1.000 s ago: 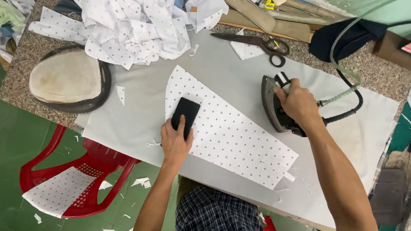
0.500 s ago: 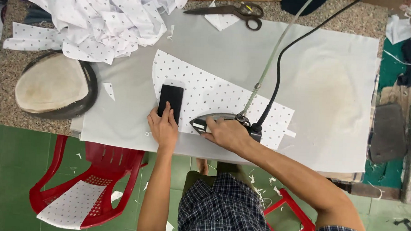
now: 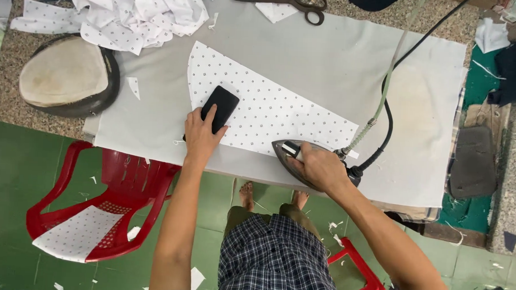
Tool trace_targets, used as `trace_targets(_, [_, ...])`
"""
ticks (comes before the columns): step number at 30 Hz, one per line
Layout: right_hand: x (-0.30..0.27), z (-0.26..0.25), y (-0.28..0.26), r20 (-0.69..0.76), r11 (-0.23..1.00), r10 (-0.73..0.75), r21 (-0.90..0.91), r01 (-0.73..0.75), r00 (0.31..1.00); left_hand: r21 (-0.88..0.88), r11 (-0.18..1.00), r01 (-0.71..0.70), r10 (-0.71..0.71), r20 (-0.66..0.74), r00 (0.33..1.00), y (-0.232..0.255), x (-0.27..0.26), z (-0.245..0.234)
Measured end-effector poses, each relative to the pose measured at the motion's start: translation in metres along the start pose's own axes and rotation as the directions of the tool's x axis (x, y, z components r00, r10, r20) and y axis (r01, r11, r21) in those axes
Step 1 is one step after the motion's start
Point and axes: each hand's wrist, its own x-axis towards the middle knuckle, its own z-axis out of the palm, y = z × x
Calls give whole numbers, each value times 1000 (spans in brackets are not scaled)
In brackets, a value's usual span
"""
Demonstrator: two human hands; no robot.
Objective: The person irons a piece of white patterned fabric on a table using a steam iron and a black rectangular pressing block. They then use scissors to trim the edges of the fabric and iron a smaller cut piece.
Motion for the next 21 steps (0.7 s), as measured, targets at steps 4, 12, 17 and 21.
trace_targets(4, [-29, -3, 27, -16, 1000, 16, 0, -16, 1000, -77, 997, -18, 38, 271, 962, 29, 5, -16])
trace_targets(12, [-89, -1, 89, 42, 993, 117, 28, -118, 992, -59, 957, -285, 246, 686, 685, 147, 4, -21])
trace_targets(17, [-129, 2, 131, 115, 969, 227, 77, -236, 967, -66, 913, -402, 316, 737, 597, 219, -13, -15])
trace_targets(21, [-161, -6, 160, 168, 908, 381, 116, -402, 909, -260, 898, -354, 426, 710, 560, 255, -36, 6])
